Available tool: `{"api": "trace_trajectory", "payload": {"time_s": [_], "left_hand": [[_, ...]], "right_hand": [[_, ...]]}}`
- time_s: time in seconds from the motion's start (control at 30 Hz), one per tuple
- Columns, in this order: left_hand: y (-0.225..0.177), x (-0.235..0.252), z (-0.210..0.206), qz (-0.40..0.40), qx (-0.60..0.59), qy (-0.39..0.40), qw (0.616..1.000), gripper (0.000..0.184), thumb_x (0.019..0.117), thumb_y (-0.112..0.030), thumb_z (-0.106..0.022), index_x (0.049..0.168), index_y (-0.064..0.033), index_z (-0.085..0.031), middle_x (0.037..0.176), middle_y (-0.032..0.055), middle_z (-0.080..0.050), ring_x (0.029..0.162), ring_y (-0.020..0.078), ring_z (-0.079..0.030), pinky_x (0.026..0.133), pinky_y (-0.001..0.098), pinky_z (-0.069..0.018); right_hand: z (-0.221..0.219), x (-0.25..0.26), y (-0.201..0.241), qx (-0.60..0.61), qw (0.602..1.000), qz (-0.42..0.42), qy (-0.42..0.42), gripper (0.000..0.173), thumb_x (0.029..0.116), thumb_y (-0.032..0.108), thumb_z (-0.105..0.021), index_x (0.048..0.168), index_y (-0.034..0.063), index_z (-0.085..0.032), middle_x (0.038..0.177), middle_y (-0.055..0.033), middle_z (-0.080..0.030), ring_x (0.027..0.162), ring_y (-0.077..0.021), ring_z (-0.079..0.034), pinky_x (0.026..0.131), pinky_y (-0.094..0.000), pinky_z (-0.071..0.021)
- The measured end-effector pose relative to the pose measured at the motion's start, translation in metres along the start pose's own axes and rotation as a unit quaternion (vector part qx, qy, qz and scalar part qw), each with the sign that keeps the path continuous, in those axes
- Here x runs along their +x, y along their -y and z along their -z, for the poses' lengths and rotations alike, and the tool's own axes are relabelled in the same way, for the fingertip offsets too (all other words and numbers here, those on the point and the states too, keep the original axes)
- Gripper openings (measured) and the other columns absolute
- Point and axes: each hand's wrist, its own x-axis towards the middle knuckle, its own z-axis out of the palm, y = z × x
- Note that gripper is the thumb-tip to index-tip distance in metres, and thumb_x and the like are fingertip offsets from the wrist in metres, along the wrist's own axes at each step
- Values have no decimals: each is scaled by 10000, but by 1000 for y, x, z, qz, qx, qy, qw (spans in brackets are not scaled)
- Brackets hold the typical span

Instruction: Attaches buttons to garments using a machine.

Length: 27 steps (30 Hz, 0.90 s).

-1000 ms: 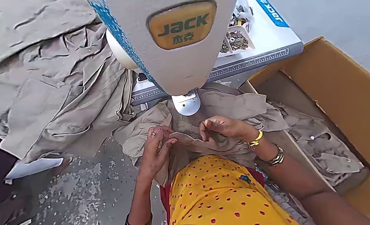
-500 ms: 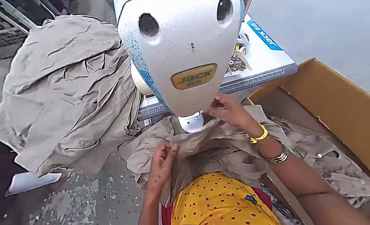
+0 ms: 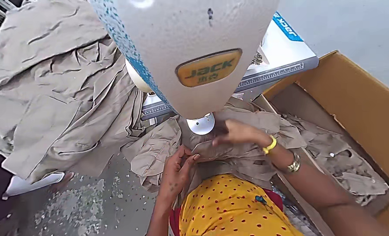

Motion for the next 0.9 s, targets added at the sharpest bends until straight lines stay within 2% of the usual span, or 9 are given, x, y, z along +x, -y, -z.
{"api": "trace_trajectory", "payload": {"time_s": [0.03, 0.1, 0.2, 0.3, 0.43, 0.5, 0.6, 0.67, 0.9], "left_hand": [[-3, 1, 0, -7, -9, -7, 1000, 152, 971, -216, -664, 896, -109, -588, 687, -115, -592, 591, -49, -566, 563, 132, -492], [-14, 5, 1, -14, -40, -20, 999, 147, 976, -235, -676, 913, -123, -604, 722, -98, -636, 603, -10, -617, 564, 174, -550], [-35, 27, 0, 17, -72, -32, 997, 101, 974, -150, -660, 932, -108, -579, 747, -88, -631, 599, 14, -611, 543, 192, -544], [-49, 41, -2, 62, -123, -36, 990, 118, 957, -73, -648, 933, -91, -534, 738, -70, -630, 549, 34, -619, 502, 217, -568], [-61, 17, 3, -15, -155, 13, 988, 112, 943, -286, -721, 948, -233, -623, 830, -134, -675, 644, -26, -656, 570, 166, -586], [-64, 19, 6, -30, -136, -5, 990, 113, 946, -292, -718, 935, -250, -614, 825, -152, -645, 674, -59, -623, 599, 127, -552], [-56, 43, 3, 27, -94, -70, 993, 105, 951, -117, -662, 922, -117, -561, 740, -98, -641, 600, 1, -627, 557, 189, -561], [-54, 56, -3, 51, -84, -93, 991, 91, 952, -67, -643, 941, -67, -553, 735, -66, -634, 573, 22, -621, 540, 197, -565], [-48, 68, -14, 90, -81, -120, 985, 356, 903, -137, -712, 1127, -39, -454, 669, -41, -495, 482, 42, -493, 440, 184, -454]], "right_hand": [[-11, -7, -2, -61, 998, 21, -16, 388, 961, 368, -702, 1033, -11, -741, 843, -78, -711, 764, -124, -643, 736, -356, -514], [-25, -19, 1, -105, 983, 96, -118, 429, 995, 429, -628, 843, 33, -690, 670, -16, -570, 608, -59, -492, 579, -257, -389], [-13, -17, 21, -86, 969, 106, -204, 314, 959, 393, -690, 886, 88, -693, 705, 39, -594, 631, -16, -518, 588, -222, -413], [6, -10, 30, 3, 981, 99, -167, 162, 954, 232, -707, 909, 110, -610, 694, 118, -531, 625, 70, -488, 600, -124, -408], [9, -24, 36, 81, 969, 201, -116, 158, 976, 214, -688, 960, 111, -569, 792, 153, -565, 748, 115, -535, 690, -82, -455], [11, -23, 40, 84, 966, 220, -104, 173, 987, 225, -678, 990, 95, -564, 812, 144, -574, 761, 116, -541, 702, -82, -465], [18, -4, 40, -22, 974, 151, -167, 152, 984, 196, -654, 1034, 64, -599, 752, 107, -562, 666, 77, -497, 634, -120, -422], [24, 9, 37, -63, 969, 124, -203, 141, 978, 163, -661, 1055, 72, -586, 789, 74, -597, 708, 44, -552, 677, -166, -469], [33, 19, 37, -65, 961, 137, -231, 141, 947, 84, -675, 1035, 88, -565, 754, 59, -573, 663, 17, -555, 618, -173, -473]]}}
